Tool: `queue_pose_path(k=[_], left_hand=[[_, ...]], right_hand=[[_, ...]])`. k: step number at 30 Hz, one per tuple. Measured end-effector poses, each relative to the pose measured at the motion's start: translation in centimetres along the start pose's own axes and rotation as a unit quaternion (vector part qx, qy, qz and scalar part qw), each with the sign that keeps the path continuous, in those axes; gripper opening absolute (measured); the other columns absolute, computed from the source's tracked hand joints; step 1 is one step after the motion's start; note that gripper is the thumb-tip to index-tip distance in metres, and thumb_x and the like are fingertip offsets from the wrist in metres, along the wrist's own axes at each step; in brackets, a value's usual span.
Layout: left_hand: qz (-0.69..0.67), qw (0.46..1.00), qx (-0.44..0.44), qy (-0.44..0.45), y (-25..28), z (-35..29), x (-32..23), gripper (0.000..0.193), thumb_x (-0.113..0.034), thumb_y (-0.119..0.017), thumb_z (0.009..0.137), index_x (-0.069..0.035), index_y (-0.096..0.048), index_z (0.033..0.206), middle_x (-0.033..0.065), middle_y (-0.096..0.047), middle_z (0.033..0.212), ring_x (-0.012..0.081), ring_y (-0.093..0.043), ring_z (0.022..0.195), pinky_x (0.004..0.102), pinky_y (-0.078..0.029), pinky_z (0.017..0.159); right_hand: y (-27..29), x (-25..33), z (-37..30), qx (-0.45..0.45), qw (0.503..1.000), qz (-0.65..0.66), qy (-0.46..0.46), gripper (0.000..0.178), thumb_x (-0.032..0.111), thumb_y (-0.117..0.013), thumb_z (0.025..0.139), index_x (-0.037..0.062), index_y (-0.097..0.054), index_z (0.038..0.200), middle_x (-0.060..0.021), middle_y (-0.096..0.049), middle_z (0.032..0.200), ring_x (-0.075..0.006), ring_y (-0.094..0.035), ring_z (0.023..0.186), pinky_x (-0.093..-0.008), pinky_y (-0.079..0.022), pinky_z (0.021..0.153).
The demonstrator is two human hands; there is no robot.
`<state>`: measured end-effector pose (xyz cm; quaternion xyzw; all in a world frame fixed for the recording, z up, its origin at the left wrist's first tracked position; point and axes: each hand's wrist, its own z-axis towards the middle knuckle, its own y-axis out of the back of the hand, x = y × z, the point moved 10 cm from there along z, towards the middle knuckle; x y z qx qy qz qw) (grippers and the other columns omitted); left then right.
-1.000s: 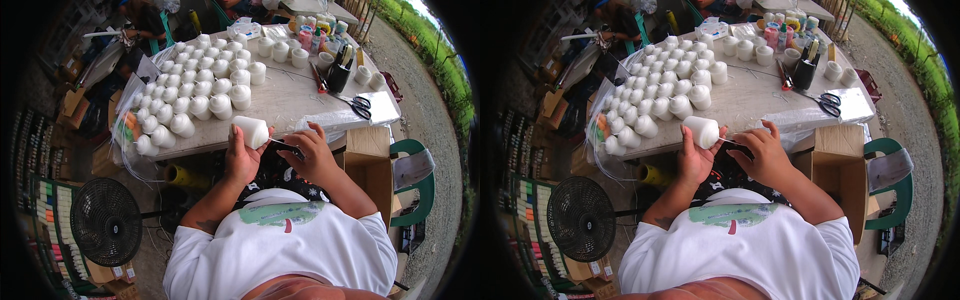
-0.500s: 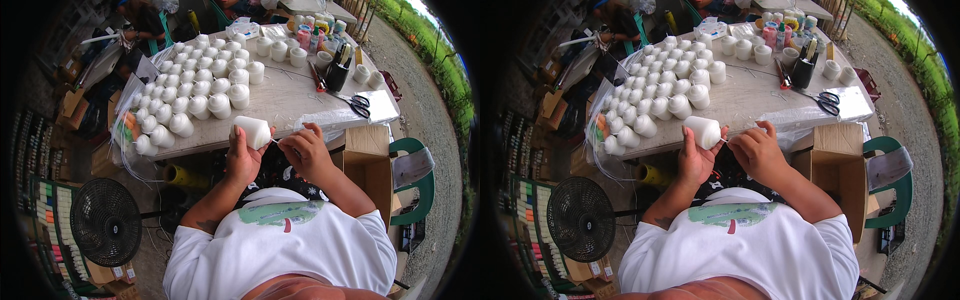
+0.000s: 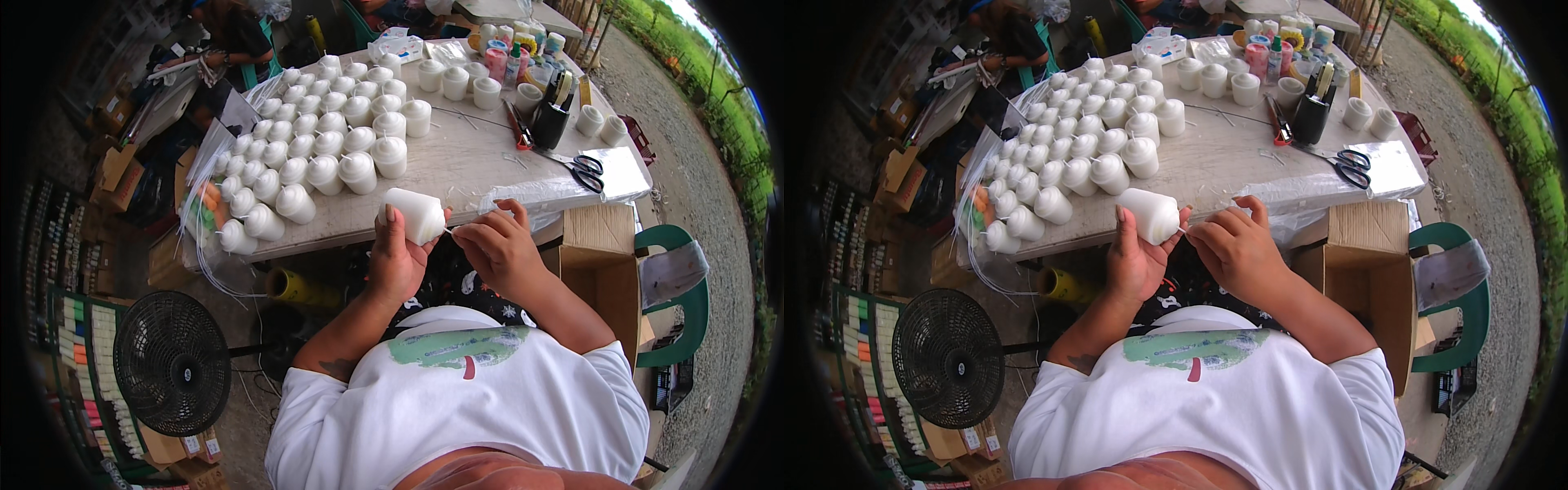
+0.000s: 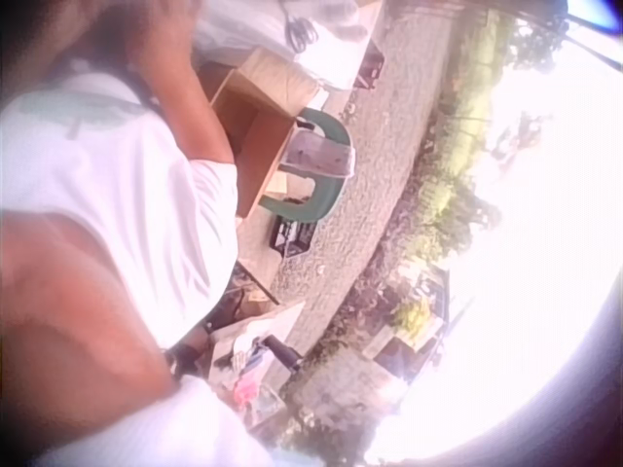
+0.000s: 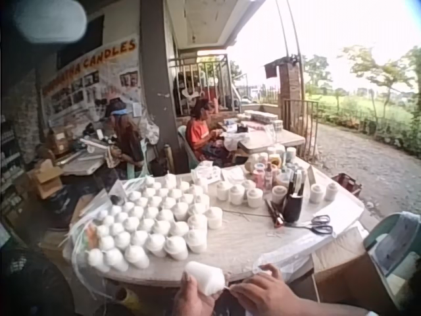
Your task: The person inserts a wick into a white candle, trims the wick with scissors, and places the finished candle on the table. The person repeats this process for multiple candles.
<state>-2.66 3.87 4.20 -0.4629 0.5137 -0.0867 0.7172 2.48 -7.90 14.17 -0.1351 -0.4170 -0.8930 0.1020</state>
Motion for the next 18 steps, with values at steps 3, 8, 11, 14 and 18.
queue_pose_path(k=[3, 8, 11, 14, 18], left_hand=[[0.009, 1.0, 0.006, 0.007, -0.14, -0.16, 0.33, 0.048, -0.048, -0.043, 0.098, -0.01, -0.036, 0.125, 0.0121, -0.053, 0.118, 0.029, -0.058, 0.111, 0.0413, -0.046, 0.097], [0.012, 1.0, 0.027, 0.001, -0.77, -0.19, 0.23, 0.048, -0.049, -0.043, 0.098, -0.01, -0.035, 0.125, 0.0126, -0.054, 0.117, 0.0281, -0.058, 0.112, 0.0407, -0.047, 0.096], [0.049, 0.999, 0.016, -0.006, -0.54, -0.29, 0.25, 0.058, -0.055, -0.036, 0.097, -0.005, -0.042, 0.126, 0.0137, -0.055, 0.119, 0.0306, -0.055, 0.116, 0.0416, -0.044, 0.1], [0.052, 0.999, 0.014, -0.006, -0.41, -0.33, 0.33, 0.057, -0.055, -0.036, 0.097, -0.006, -0.043, 0.125, 0.0138, -0.055, 0.119, 0.0305, -0.055, 0.116, 0.0415, -0.043, 0.1], [0.062, 0.997, 0.02, -0.035, -0.42, -0.43, -0.13, 0.051, -0.044, -0.045, 0.097, -0.007, -0.034, 0.13, 0.0146, -0.051, 0.123, 0.0295, -0.055, 0.116, 0.0415, -0.044, 0.099]], right_hand=[[-0.07, -0.04, 0.03, -0.002, 1.0, -0.001, 0.0, 0.02, 0.008, -0.071, 0.077, 0.012, -0.064, 0.095, -0.0015, -0.061, 0.086, -0.0205, -0.059, 0.083, -0.0446, -0.037, 0.093], [0.08, 0.22, 0.23, -0.005, 1.0, -0.003, 0.005, 0.02, 0.008, -0.07, 0.077, 0.012, -0.064, 0.095, -0.0018, -0.061, 0.087, -0.0201, -0.059, 0.083, -0.0448, -0.036, 0.094], [0.09, 0.28, 0.25, -0.006, 1.0, -0.004, 0.006, 0.02, 0.007, -0.07, 0.077, 0.0121, -0.064, 0.095, -0.0017, -0.061, 0.087, -0.0199, -0.06, 0.083, -0.0453, -0.036, 0.094], [-0.04, 0.27, 0.18, 0.002, 1.0, -0.009, 0.002, 0.021, 0.007, -0.07, 0.077, 0.0122, -0.064, 0.096, -0.0016, -0.061, 0.088, -0.0198, -0.06, 0.085, -0.0459, -0.036, 0.094], [-0.25, 0.03, 0.1, 0.009, 1.0, -0.011, -0.003, 0.022, 0.006, -0.07, 0.076, 0.0125, -0.064, 0.096, -0.001, -0.061, 0.089, -0.0194, -0.059, 0.087, -0.0461, -0.035, 0.095]])
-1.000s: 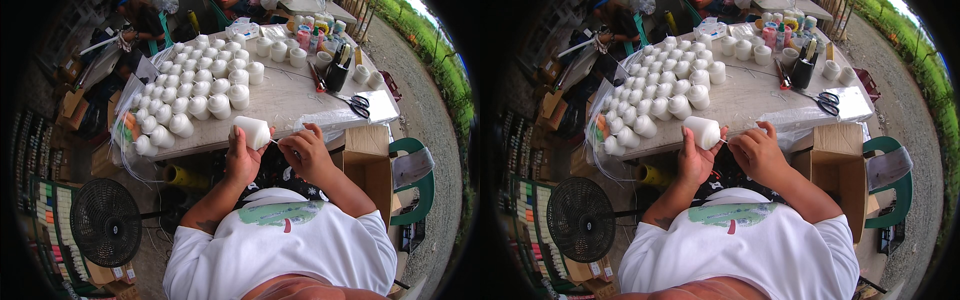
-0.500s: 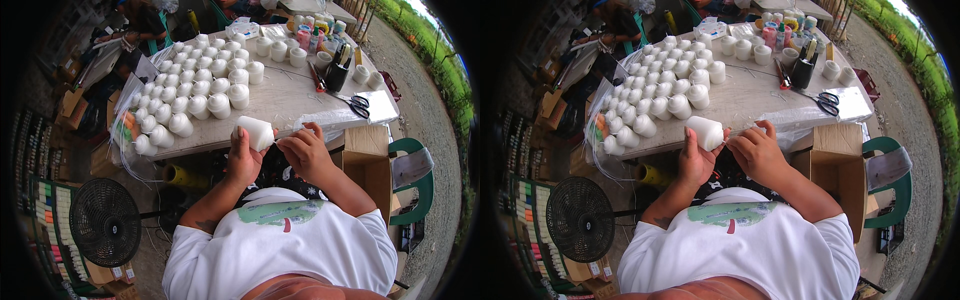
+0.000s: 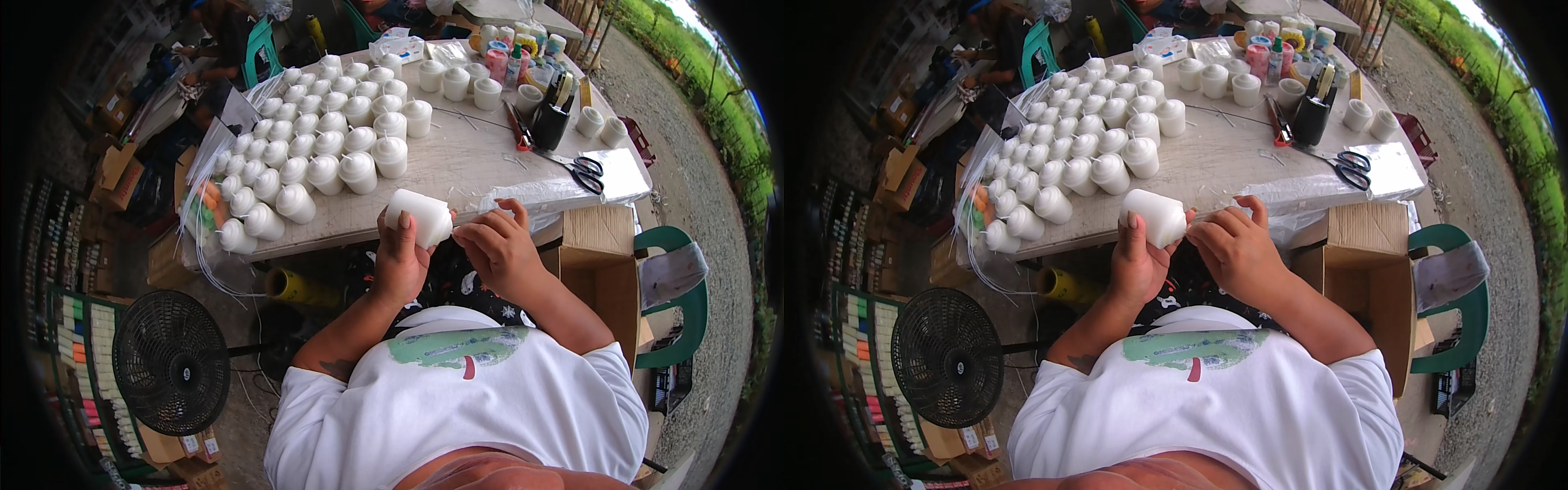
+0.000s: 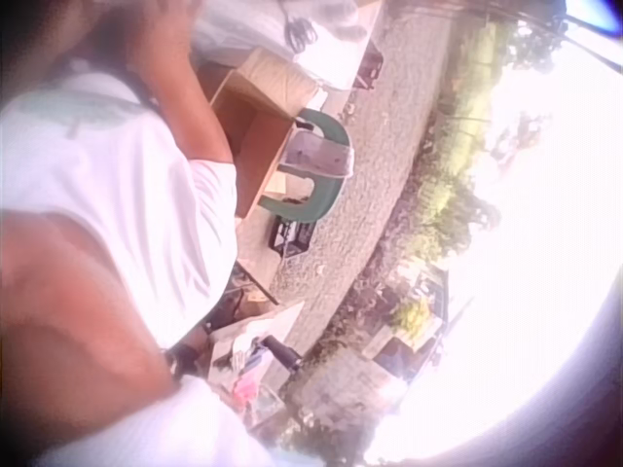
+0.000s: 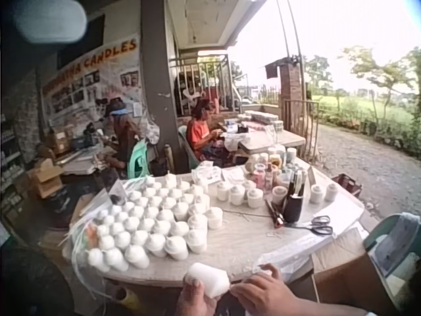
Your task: The person inserts a wick into a white candle, trims the wick with scissors, and places the finished candle on the table. The person repeats this process for multiple candles.
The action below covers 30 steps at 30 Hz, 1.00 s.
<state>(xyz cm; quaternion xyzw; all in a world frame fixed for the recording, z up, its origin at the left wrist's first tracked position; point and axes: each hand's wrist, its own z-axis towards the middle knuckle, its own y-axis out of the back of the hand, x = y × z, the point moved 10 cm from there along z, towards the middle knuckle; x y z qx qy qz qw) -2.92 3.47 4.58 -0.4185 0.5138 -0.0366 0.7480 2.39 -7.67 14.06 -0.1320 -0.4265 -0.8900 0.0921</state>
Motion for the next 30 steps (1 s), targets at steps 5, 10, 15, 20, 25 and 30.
queue_pose_path(k=[5, 10, 15, 20, 25, 30], left_hand=[[0.209, 0.964, 0.033, -0.16, -1.4, -0.3, -4.0, 0.066, -0.012, -0.068, 0.088, -0.008, -0.023, 0.136, 0.0154, -0.043, 0.129, 0.0223, -0.05, 0.117, 0.036, -0.046, 0.097], [0.428, 0.837, 0.028, -0.339, -2.4, -1.0, -9.1, 0.065, 0.002, -0.077, 0.07, -0.005, -0.046, 0.127, 0.0138, -0.049, 0.126, 0.0266, -0.052, 0.115, 0.0378, -0.046, 0.096], [0.549, 0.729, 0.026, -0.407, -4.4, -1.9, -9.9, 0.062, 0.005, -0.076, 0.061, -0.005, -0.055, 0.119, 0.0149, -0.055, 0.118, 0.0358, -0.053, 0.111, 0.0446, -0.044, 0.096], [0.579, 0.692, 0.037, -0.43, -5.0, -2.4, -9.6, 0.061, 0.003, -0.077, 0.062, -0.007, -0.056, 0.118, 0.0138, -0.054, 0.12, 0.0362, -0.052, 0.113, 0.0463, -0.042, 0.098], [0.593, 0.674, 0.041, -0.439, -5.4, -2.6, -10.2, 0.061, 0.002, -0.078, 0.06, -0.007, -0.057, 0.117, 0.0131, -0.053, 0.12, 0.0373, -0.05, 0.114, 0.0476, -0.04, 0.1], [0.577, 0.729, 0.05, -0.366, -4.9, -1.8, -9.8, 0.059, -0.002, -0.077, 0.069, -0.007, -0.052, 0.122, 0.0143, -0.053, 0.117, 0.0308, -0.055, 0.104, 0.0412, -0.046, 0.092]], right_hand=[[-1.6, -3.0, -1.1, 0.042, 0.997, 0.056, -0.03, 0.019, 0.003, -0.069, 0.078, 0.0126, -0.064, 0.094, -0.0008, -0.061, 0.088, -0.0197, -0.059, 0.088, -0.0441, -0.034, 0.096], [0.8, -9.1, -5.2, 0.01, 0.97, 0.152, -0.191, 0.017, 0.0, -0.068, 0.079, 0.0108, -0.064, 0.091, -0.0031, -0.06, 0.085, -0.0218, -0.059, 0.085, -0.0402, -0.04, 0.089], [7.2, -0.6, -2.0, -0.032, 0.999, 0.019, 0.008, 0.022, 0.0, -0.069, 0.078, 0.0087, -0.066, 0.098, -0.0024, -0.057, 0.081, -0.0198, -0.057, 0.079, -0.0451, -0.042, 0.091], [7.4, 2.9, -0.6, 0.01, 0.997, -0.053, 0.054, 0.024, 0.005, -0.071, 0.075, 0.0094, -0.067, 0.098, -0.002, -0.057, 0.082, -0.019, -0.058, 0.079, -0.0473, -0.041, 0.093], [6.6, 3.1, -0.6, 0.017, 0.995, -0.075, 0.056, 0.025, 0.006, -0.072, 0.074, 0.0088, -0.067, 0.098, -0.0022, -0.057, 0.083, -0.0191, -0.058, 0.079, -0.0477, -0.04, 0.094], [6.6, 2.9, -0.6, 0.008, 0.997, -0.066, 0.045, 0.024, 0.005, -0.072, 0.074, 0.009, -0.066, 0.097, -0.0023, -0.057, 0.083, -0.0191, -0.058, 0.08, -0.0475, -0.039, 0.094]])
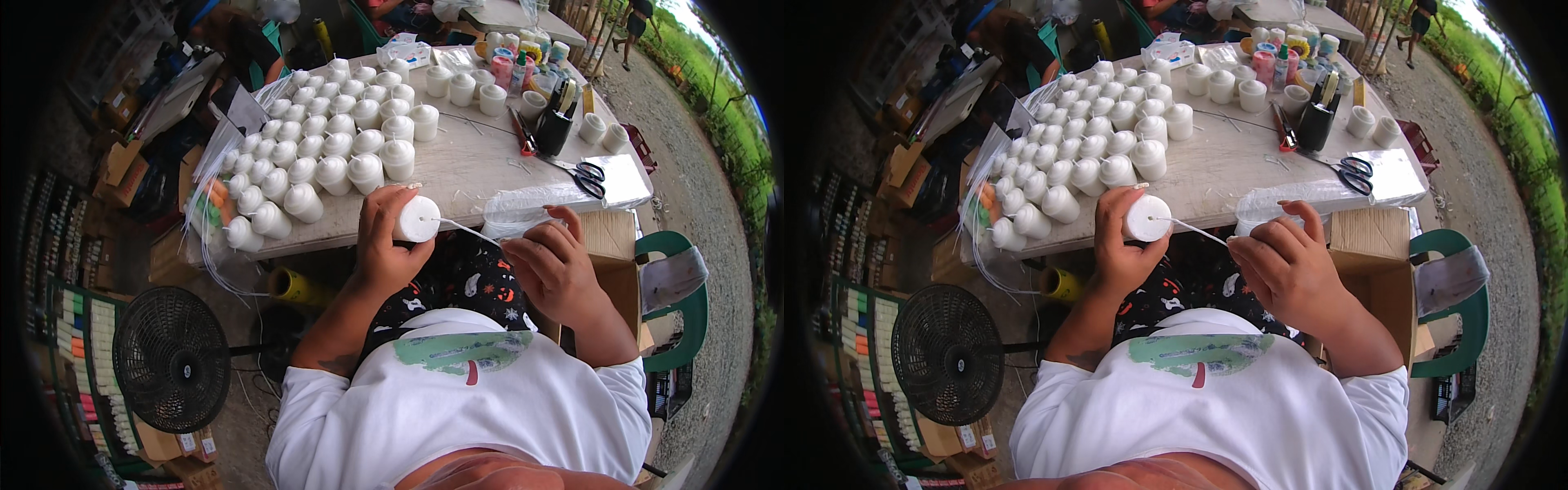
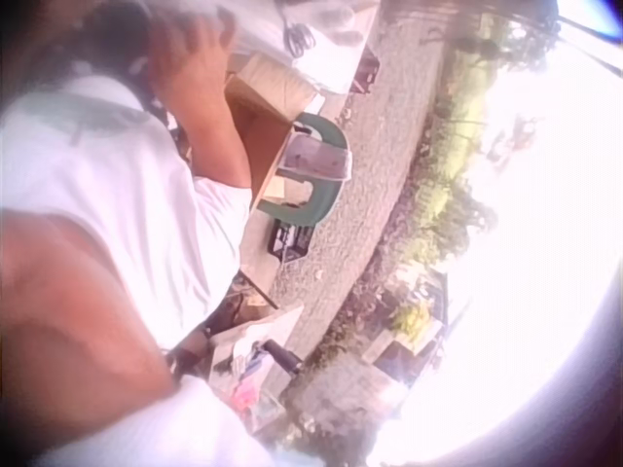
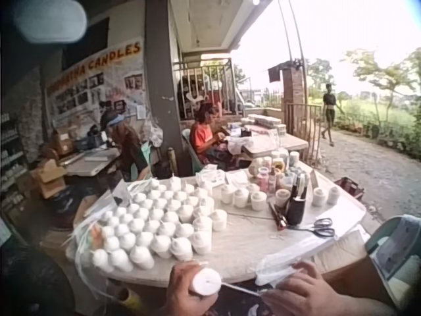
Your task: The person inserts a wick into a white candle, trims the wick with scissors, and places the finished candle on the table. The person repeats this process for multiple candles.
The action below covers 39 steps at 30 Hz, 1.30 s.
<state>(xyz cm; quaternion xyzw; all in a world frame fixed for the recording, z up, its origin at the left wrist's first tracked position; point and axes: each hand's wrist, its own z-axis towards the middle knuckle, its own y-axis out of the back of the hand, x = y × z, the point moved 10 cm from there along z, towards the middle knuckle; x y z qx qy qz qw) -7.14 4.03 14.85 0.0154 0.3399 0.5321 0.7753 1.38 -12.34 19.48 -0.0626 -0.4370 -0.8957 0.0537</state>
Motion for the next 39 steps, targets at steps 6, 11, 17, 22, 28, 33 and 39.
queue_pose_path(k=[6, 11, 17, 22, 28, 33, 39], left_hand=[[-0.285, 0.927, 0.083, 0.228, -6.6, -2.2, 7.0, 0.05, -0.013, -0.073, 0.082, -0.008, -0.044, 0.123, 0.0113, -0.052, 0.11, 0.0202, -0.055, 0.095, 0.0334, -0.048, 0.082], [-0.114, 0.989, 0.078, 0.054, -10.7, 2.0, 5.5, 0.052, -0.012, -0.072, 0.082, -0.008, -0.044, 0.126, 0.0182, -0.05, 0.118, 0.0344, -0.052, 0.107, 0.042, -0.044, 0.091], [0.022, 0.997, 0.075, 0.021, -13.5, 2.7, 8.7, 0.045, -0.016, -0.066, 0.087, -0.01, -0.05, 0.128, 0.0229, -0.037, 0.133, 0.0406, -0.04, 0.123, 0.0472, -0.037, 0.101], [0.101, 0.991, 0.038, -0.077, -10.3, 3.4, 3.6, 0.042, -0.016, -0.061, 0.09, -0.005, -0.05, 0.13, 0.0215, -0.033, 0.138, 0.0426, -0.033, 0.129, 0.0516, -0.031, 0.106], [-0.16, 0.969, 0.174, 0.064, -9.5, 0.0, 1.5, 0.02, -0.011, -0.061, 0.091, 0.0, -0.062, 0.107, 0.0129, -0.064, 0.092, 0.0245, -0.063, 0.085, 0.0322, -0.049, 0.076], [-0.188, 0.949, 0.216, 0.129, -8.9, -2.8, 2.6, 0.011, -0.009, -0.06, 0.092, 0.001, -0.063, 0.089, 0.0094, -0.065, 0.078, 0.0167, -0.062, 0.071, 0.0275, -0.049, 0.066], [-0.352, 0.897, 0.187, 0.189, -9.0, -3.4, 4.6, 0.012, -0.012, -0.058, 0.095, -0.002, -0.059, 0.088, 0.0057, -0.063, 0.08, 0.011, -0.059, 0.076, 0.0266, -0.048, 0.07]], right_hand=[[0.4, -3.7, -1.1, -0.043, 0.997, -0.022, -0.059, 0.021, 0.003, -0.07, 0.077, 0.0096, -0.065, 0.096, -0.0022, -0.057, 0.082, -0.0205, -0.058, 0.081, -0.047, -0.04, 0.092], [0.6, -6.0, -2.1, -0.089, 0.99, -0.005, -0.111, 0.016, 0.004, -0.069, 0.079, 0.0105, -0.064, 0.093, -0.0037, -0.059, 0.08, -0.0236, -0.057, 0.08, -0.0403, -0.042, 0.085], [0.9, -8.5, -3.9, -0.102, 0.983, -0.017, -0.153, 0.014, 0.004, -0.068, 0.079, 0.0103, -0.064, 0.092, -0.0039, -0.06, 0.081, -0.0235, -0.058, 0.081, -0.0395, -0.041, 0.085], [0.3, -9.2, -4.7, -0.089, 0.982, -0.033, -0.161, 0.015, 0.006, -0.07, 0.078, 0.011, -0.064, 0.091, -0.0036, -0.06, 0.082, -0.0229, -0.058, 0.082, -0.0408, -0.04, 0.088], [-2.1, -7.7, -4.7, -0.008, 0.99, 0.052, -0.129, 0.017, 0.006, -0.071, 0.078, 0.0123, -0.065, 0.092, -0.0025, -0.059, 0.086, -0.0214, -0.058, 0.086, -0.0437, -0.037, 0.094], [-3.3, -6.9, -4.8, 0.033, 0.986, 0.117, -0.116, 0.016, 0.003, -0.07, 0.078, 0.0115, -0.065, 0.091, -0.0019, -0.059, 0.085, -0.0209, -0.058, 0.085, -0.0415, -0.037, 0.094], [-2.9, -8.1, -5.3, 0.015, 0.97, 0.199, -0.137, 0.015, -0.002, -0.07, 0.077, 0.0086, -0.065, 0.086, -0.0031, -0.058, 0.079, -0.0212, -0.056, 0.08, -0.0356, -0.04, 0.087]])
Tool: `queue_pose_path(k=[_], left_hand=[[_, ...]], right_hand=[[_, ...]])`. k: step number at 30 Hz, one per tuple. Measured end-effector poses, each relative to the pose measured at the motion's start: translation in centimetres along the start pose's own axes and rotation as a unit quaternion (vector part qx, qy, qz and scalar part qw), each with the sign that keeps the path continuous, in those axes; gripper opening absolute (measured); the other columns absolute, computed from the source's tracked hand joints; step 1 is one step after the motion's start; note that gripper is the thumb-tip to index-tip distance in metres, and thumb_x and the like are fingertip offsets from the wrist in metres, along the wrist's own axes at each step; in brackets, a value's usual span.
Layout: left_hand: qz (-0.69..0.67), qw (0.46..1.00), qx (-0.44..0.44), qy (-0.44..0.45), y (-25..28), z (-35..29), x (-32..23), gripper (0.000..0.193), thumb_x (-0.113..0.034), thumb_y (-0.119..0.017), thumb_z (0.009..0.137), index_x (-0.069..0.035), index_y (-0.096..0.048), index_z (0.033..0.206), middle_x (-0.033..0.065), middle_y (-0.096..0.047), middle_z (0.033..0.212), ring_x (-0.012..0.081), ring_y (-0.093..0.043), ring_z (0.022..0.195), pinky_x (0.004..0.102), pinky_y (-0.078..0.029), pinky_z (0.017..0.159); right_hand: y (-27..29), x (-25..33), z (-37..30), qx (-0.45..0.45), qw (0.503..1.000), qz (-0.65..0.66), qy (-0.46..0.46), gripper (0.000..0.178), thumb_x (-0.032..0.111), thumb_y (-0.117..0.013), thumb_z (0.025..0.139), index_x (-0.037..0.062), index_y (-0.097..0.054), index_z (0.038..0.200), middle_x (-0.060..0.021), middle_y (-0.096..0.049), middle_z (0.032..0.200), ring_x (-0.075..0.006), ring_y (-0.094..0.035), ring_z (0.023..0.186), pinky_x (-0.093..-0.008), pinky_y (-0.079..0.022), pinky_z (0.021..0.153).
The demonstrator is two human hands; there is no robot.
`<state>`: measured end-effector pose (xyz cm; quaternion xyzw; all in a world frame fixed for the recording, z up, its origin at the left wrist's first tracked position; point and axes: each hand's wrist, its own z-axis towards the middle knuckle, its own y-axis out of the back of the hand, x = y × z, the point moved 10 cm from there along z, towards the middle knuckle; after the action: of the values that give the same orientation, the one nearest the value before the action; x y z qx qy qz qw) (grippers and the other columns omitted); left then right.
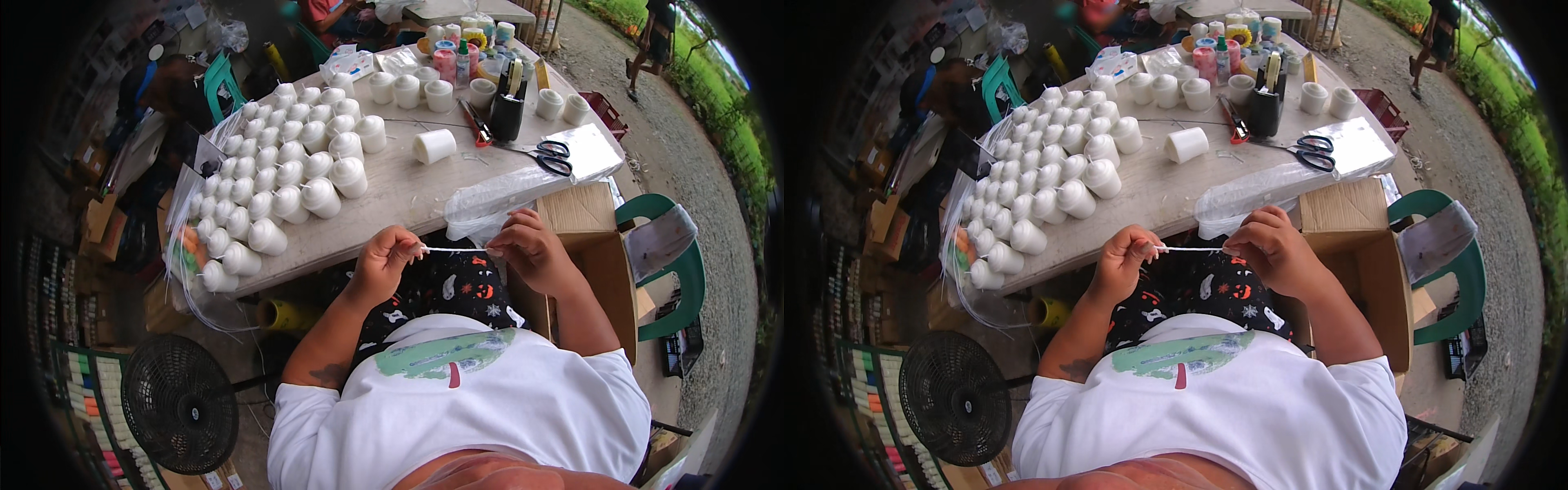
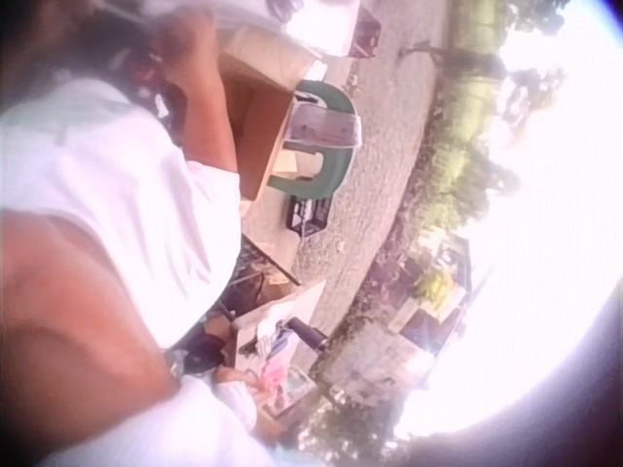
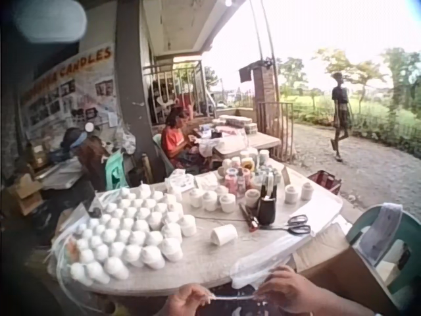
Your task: The person inserts a wick into a white candle, trims the wick with scissors, and places the finished candle on the table. The person repeats this process for multiple candles.
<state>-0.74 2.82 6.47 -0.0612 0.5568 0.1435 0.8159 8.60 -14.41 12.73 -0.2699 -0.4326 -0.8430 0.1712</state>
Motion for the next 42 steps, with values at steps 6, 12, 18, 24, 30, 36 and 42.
queue_pose_path(k=[6, 12, 18, 24, 30, 36, 42], left_hand=[[0.335, 0.932, -0.003, -0.138, 0.3, 9.5, -1.1, 0.026, -0.023, -0.066, 0.089, -0.002, -0.057, 0.102, 0.0119, -0.062, 0.099, 0.0252, -0.059, 0.099, 0.0376, -0.046, 0.09], [0.618, 0.786, 0.009, 0.023, 0.7, 19.9, 7.4, 0.077, -0.029, -0.08, 0.071, -0.006, -0.044, 0.134, 0.0148, -0.043, 0.132, 0.0359, -0.044, 0.122, 0.0463, -0.037, 0.102], [0.541, 0.837, 0.034, 0.073, 1.3, 20.4, 8.0, 0.07, -0.017, -0.08, 0.066, -0.014, -0.05, 0.13, 0.0132, -0.045, 0.128, 0.0358, -0.046, 0.119, 0.0447, -0.04, 0.101], [0.446, 0.887, 0.014, -0.114, -1.1, 15.6, 2.9, 0.067, -0.005, -0.078, 0.065, -0.013, -0.052, 0.126, 0.0141, -0.05, 0.121, 0.0341, -0.053, 0.111, 0.0402, -0.045, 0.096], [0.403, 0.898, -0.041, -0.171, -0.3, 7.6, -3.5, 0.069, 0.002, -0.079, 0.062, -0.008, -0.051, 0.124, 0.0148, -0.051, 0.12, 0.0337, -0.053, 0.111, 0.0412, -0.048, 0.092], [0.266, 0.954, -0.082, -0.113, 2.7, 2.9, -3.3, 0.068, 0.006, -0.079, 0.061, -0.008, -0.05, 0.121, 0.0136, -0.049, 0.123, 0.029, -0.054, 0.112, 0.0386, -0.046, 0.096], [0.2, 0.969, -0.072, -0.13, 3.8, 0.5, -3.9, 0.068, 0.011, -0.077, 0.063, -0.005, -0.048, 0.122, 0.0091, -0.045, 0.124, 0.0235, -0.051, 0.117, 0.0363, -0.042, 0.101]], right_hand=[[5.1, -3.5, -2.0, -0.146, 0.984, 0.002, -0.098, 0.014, -0.003, -0.071, 0.076, 0.0053, -0.067, 0.086, -0.004, -0.059, 0.075, -0.0215, -0.055, 0.074, -0.0312, -0.043, 0.073], [6.7, -1.6, -2.2, -0.178, 0.978, -0.097, -0.04, 0.015, -0.002, -0.072, 0.075, 0.007, -0.067, 0.087, -0.0034, -0.062, 0.076, -0.0208, -0.056, 0.075, -0.0337, -0.041, 0.082], [8.1, -4.0, -4.0, -0.186, 0.975, -0.083, -0.086, 0.017, -0.003, -0.071, 0.075, 0.0075, -0.067, 0.088, -0.0028, -0.062, 0.077, -0.0198, -0.058, 0.075, -0.0335, -0.041, 0.085], [7.8, -3.5, -3.4, -0.201, 0.975, -0.085, -0.046, 0.016, -0.002, -0.071, 0.075, 0.0078, -0.066, 0.087, -0.0021, -0.061, 0.075, -0.0185, -0.058, 0.072, -0.0354, -0.04, 0.088], [7.1, -1.2, -2.2, -0.179, 0.98, -0.087, -0.01, 0.015, 0.0, -0.073, 0.076, 0.0083, -0.066, 0.086, -0.0015, -0.06, 0.074, -0.0182, -0.058, 0.072, -0.0378, -0.039, 0.091], [4.4, 2.2, 0.0, -0.109, 0.986, -0.119, 0.042, 0.016, 0.004, -0.074, 0.075, 0.01, -0.066, 0.088, -0.0007, -0.058, 0.076, -0.0184, -0.058, 0.076, -0.0442, -0.039, 0.094], [2.5, 6.4, 2.4, -0.044, 0.979, -0.172, 0.099, 0.016, 0.008, -0.074, 0.075, 0.0112, -0.066, 0.088, -0.0006, -0.056, 0.079, -0.0183, -0.058, 0.077, -0.0481, -0.039, 0.095]])
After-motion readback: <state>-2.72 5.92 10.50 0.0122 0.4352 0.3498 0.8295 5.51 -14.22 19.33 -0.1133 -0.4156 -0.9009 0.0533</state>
